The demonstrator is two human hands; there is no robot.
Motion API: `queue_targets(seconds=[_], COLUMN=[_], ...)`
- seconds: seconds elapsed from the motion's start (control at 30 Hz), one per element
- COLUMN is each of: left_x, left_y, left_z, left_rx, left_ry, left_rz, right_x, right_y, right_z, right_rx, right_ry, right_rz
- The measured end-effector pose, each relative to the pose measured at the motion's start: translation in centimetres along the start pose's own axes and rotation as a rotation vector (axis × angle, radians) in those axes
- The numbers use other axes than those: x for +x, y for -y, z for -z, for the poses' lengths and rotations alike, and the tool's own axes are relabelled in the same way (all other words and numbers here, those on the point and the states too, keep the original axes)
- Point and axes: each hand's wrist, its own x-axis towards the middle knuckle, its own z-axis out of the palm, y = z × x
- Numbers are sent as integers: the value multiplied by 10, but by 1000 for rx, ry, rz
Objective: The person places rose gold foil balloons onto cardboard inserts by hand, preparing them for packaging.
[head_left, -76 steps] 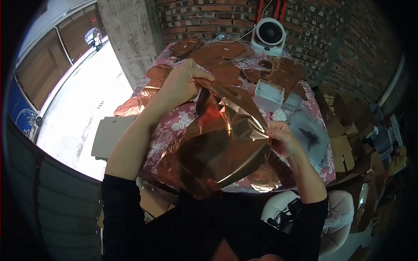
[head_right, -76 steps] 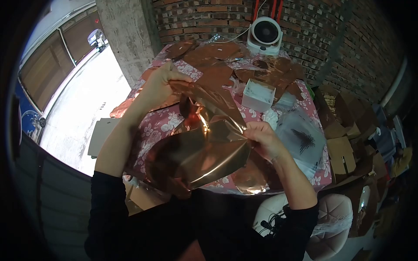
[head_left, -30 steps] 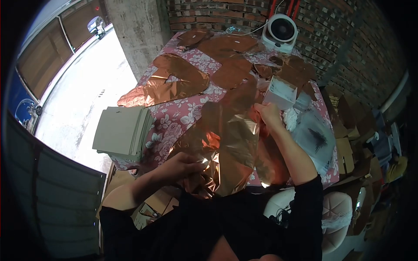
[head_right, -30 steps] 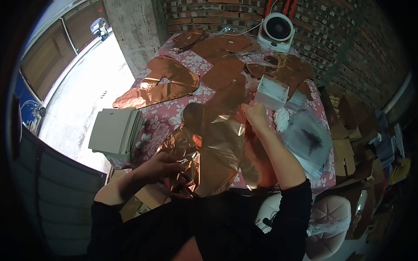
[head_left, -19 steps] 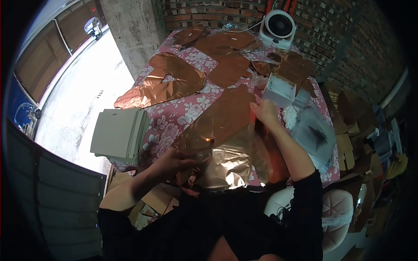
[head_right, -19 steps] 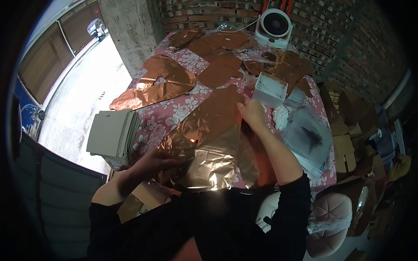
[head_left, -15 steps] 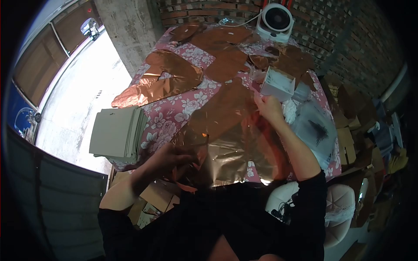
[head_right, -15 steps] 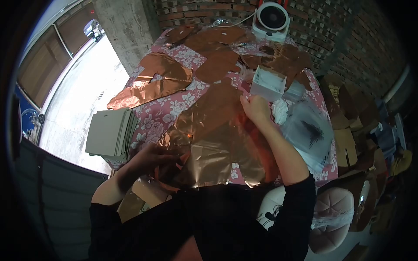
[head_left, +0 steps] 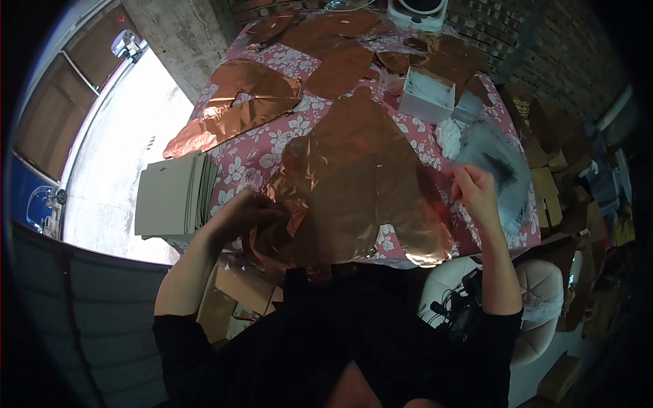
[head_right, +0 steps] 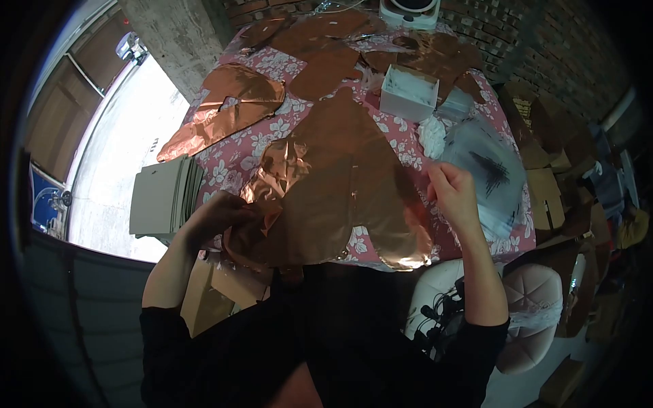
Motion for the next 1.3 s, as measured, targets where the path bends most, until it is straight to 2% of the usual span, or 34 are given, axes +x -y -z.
queue_targets(seconds=[0.2,0.33,0.4,0.53,0.6,0.63,0.67,0.73,0.8,0.93,1.07,1.13,1.27,1.3], left_x=[1,4,6,3,-5,-5,-4,-2,3,6,3,-4,-6,-13], left_y=[0,5,11,7,-8,-7,-6,0,12,15,8,-3,21,25], left_z=[0,-2,-5,-9,-11,-11,-11,-11,-12,-11,-8,-7,-1,-1], left_rx=[47,56,32,-23,-94,-98,-97,-98,-82,-56,-59,-8,77,250], left_ry=[-2,23,-5,30,5,-2,6,4,-5,10,-2,-23,-10,-271], left_rz=[1,34,-35,12,2,3,14,26,-77,-36,-63,47,90,-9], right_x=[-19,-25,-28,-36,-39,-41,-41,-41,-42,-37,-35,-37,-37,-37], right_y=[-11,-12,-11,-7,-7,3,9,19,23,20,3,-1,-2,-2], right_z=[6,-1,-7,-22,-38,-43,-51,-69,-90,-118,-137,-139,-139,-140], right_rx=[89,104,113,56,-92,-291,-291,-586,-607,-762,-888,-913,-950,-939], right_ry=[-21,24,41,123,118,139,144,202,284,483,545,556,575,588], right_rz=[-21,-5,2,-6,142,251,257,692,710,799,796,800,791,800])
